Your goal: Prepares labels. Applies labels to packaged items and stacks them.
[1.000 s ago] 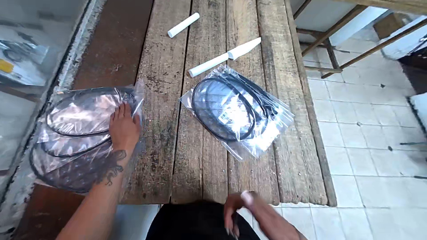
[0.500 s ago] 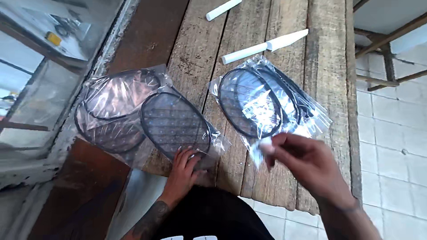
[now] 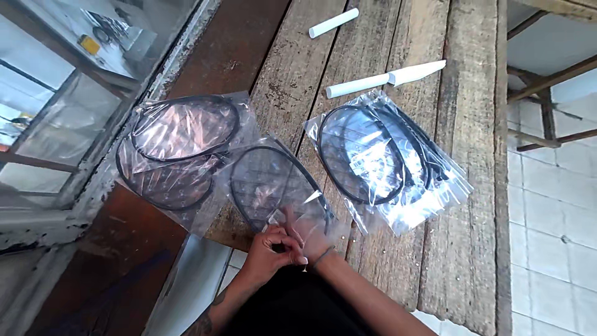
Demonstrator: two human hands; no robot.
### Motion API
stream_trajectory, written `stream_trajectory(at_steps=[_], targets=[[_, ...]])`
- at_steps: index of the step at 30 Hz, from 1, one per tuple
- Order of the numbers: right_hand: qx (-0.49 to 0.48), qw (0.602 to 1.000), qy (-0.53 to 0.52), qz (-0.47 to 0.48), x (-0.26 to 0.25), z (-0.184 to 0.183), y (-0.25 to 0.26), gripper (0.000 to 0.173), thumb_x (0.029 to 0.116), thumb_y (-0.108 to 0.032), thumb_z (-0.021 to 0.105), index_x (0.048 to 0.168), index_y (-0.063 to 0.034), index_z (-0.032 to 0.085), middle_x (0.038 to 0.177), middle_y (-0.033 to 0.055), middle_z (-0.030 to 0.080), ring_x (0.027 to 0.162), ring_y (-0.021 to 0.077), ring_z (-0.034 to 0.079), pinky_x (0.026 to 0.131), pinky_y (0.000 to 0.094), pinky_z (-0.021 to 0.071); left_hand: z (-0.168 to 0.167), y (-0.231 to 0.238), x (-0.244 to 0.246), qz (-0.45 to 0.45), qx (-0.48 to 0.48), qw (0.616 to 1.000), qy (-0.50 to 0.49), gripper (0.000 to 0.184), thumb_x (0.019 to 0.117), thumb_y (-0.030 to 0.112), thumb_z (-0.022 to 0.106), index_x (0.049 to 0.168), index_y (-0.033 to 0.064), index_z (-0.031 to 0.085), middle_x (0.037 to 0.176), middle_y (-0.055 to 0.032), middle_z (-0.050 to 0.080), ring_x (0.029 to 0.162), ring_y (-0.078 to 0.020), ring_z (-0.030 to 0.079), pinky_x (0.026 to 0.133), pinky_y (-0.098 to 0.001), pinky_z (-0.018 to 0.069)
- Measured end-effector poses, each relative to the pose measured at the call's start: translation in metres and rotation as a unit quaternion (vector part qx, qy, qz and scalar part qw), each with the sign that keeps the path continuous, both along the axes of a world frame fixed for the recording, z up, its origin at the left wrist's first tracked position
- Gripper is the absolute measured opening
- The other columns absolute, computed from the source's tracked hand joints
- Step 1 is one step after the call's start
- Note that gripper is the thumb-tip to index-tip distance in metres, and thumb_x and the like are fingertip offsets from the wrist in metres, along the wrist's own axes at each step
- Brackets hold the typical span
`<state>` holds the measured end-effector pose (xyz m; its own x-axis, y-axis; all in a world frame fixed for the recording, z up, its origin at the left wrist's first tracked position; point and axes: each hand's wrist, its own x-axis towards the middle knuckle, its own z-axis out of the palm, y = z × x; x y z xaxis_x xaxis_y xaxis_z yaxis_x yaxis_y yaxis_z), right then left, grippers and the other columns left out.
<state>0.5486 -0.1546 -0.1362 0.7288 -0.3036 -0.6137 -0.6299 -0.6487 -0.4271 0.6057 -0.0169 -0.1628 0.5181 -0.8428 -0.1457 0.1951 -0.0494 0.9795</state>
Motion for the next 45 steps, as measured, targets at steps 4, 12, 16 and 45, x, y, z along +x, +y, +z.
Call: stream_trajectory(at_steps=[4, 12, 16, 45], targets=[[-0.078, 0.987, 0.016, -0.14, 0.017, -0.015, -0.007, 0.05, 0.1076, -0.038, 0.047, 0.146, -0.0063, 0.046, 0.097, 0.0224, 0.072, 0.089, 0.0429, 0.071, 0.078, 0.0592, 0.0558, 0.001, -0.003, 0.0, -0.013, -0.011, 0.999, -0.027, 0.018, 0.0786, 0.034, 0.087, 0.081, 0.0172, 0.081, 0.08, 0.0131, 0.069, 0.091, 0.0008, 0.059, 0.092, -0.0223, 0.045], [-0.08, 0.984, 0.008, -0.161, 0.014, -0.011, -0.001, 0.052, 0.1037, -0.042, 0.055, 0.14, -0.0052, 0.051, 0.089, 0.0194, 0.072, 0.088, 0.0409, 0.072, 0.078, 0.0584, 0.0556, -0.003, 0.016, 0.049, -0.022, 0.097, 0.923, -0.372, 0.043, 0.0865, 0.051, 0.075, 0.118, 0.021, 0.076, 0.125, 0.0037, 0.069, 0.124, -0.0121, 0.06, 0.106, -0.0376, 0.0506], [-0.105, 0.978, -0.124, -0.13, -0.016, -0.019, 0.002, 0.08, 0.0962, -0.04, 0.068, 0.159, -0.0066, 0.031, 0.086, 0.0152, 0.074, 0.079, 0.0369, 0.073, 0.074, 0.0563, 0.0584, -0.031, 0.03, 0.083, -0.11, 0.23, 0.764, -0.593, 0.092, 0.0909, 0.082, 0.037, 0.161, 0.0234, 0.036, 0.171, -0.0001, 0.02, 0.159, -0.025, 0.013, 0.125, -0.0629, 0.0138], [0.321, 0.851, -0.357, -0.212, -0.187, 0.077, -0.013, 0.068, 0.1095, -0.054, 0.021, 0.098, -0.0066, 0.068, 0.078, 0.0007, 0.069, 0.071, 0.0059, 0.066, 0.07, 0.0276, 0.0582, 0.026, -0.1, 0.179, 0.091, 0.326, 0.796, -0.502, 0.053, 0.113, 0.03, 0.031, 0.141, -0.0098, 0.052, 0.139, -0.0349, 0.055, 0.134, -0.0529, 0.05, 0.114, -0.0668, 0.0335]])
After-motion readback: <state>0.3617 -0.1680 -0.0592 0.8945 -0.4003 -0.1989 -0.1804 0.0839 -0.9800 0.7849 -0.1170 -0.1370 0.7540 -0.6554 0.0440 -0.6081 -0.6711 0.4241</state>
